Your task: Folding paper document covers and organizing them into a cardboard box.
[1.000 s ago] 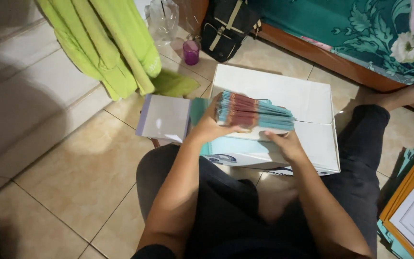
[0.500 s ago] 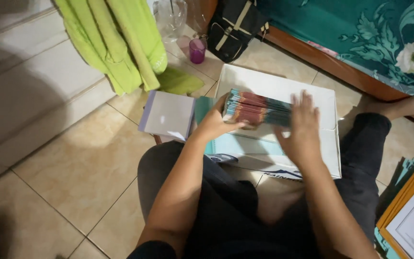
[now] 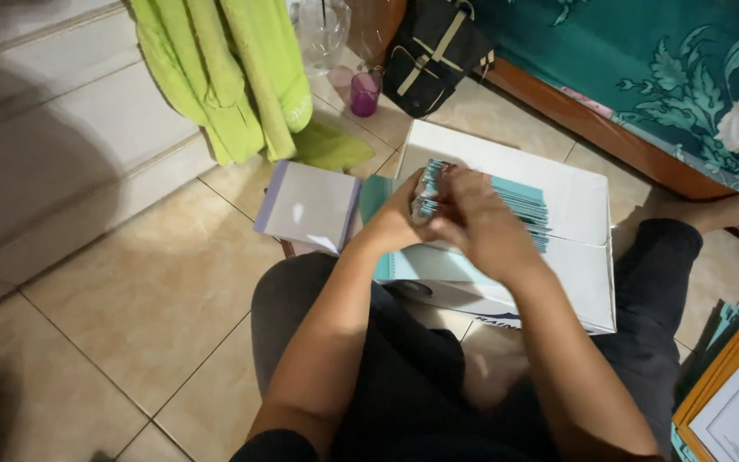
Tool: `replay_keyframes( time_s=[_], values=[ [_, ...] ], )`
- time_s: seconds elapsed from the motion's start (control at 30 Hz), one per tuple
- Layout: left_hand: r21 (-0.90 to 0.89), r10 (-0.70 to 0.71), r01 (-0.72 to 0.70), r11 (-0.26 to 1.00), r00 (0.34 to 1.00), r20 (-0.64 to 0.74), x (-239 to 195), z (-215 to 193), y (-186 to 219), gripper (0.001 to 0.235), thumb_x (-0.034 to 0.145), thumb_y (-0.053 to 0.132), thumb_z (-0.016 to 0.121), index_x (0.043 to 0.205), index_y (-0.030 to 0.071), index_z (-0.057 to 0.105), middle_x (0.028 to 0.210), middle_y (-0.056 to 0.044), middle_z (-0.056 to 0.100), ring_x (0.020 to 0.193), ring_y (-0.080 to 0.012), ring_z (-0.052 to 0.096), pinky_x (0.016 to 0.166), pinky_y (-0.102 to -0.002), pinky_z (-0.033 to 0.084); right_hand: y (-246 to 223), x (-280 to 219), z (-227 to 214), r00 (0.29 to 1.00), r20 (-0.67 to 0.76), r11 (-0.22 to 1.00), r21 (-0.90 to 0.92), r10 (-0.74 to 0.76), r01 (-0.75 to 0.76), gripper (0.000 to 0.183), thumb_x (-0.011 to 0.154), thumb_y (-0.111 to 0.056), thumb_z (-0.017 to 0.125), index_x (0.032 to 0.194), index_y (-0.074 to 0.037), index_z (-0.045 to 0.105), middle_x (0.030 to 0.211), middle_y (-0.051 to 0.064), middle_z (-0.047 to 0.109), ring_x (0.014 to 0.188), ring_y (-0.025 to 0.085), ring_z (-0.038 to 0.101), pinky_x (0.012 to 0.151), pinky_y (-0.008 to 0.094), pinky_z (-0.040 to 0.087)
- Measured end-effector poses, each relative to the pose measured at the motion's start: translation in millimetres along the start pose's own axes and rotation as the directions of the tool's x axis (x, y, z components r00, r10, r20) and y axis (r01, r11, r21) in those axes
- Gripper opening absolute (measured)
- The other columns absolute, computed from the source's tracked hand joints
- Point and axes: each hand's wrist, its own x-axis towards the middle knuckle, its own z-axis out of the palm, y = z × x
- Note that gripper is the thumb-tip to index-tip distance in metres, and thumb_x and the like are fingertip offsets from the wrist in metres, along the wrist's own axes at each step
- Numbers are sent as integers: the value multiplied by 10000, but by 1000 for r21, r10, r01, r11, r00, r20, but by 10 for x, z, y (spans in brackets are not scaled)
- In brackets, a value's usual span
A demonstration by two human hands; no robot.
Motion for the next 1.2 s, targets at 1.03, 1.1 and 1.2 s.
replay_keyframes(
  time_s=[1.03,1.1,1.2],
  values=[
    [21,-94,93,995,992,87,43,-109,-17,996,704,308,913,1519,204,349,1421,-285,559,1375,-457,499,1173,-539,421,53,75,42,993,112,998,-44,46,-41,821,1016,-703,219,1652,-184,183,1703,157,135,1574,331,69,1250,523,107],
    [4,-100,99,995,992,81,22,-100,-25,993,697,311,915,1494,146,346,1403,-325,558,1357,-501,503,1150,-570,426,-77,54,-99,1000,-17,999,-54,8,-9,851,1037,-612,330,1652,-66,110,1704,233,24,1561,417,-14,1247,578,51],
    [0,-69,70,998,990,125,152,-111,-287,1080,661,218,923,1541,139,300,1420,-338,542,1375,-516,478,1174,-569,411,-48,129,216,990,135,986,-157,-29,51,998,951,-800,264,1647,-102,112,1708,145,127,1574,305,109,1258,516,71]
  ],
)
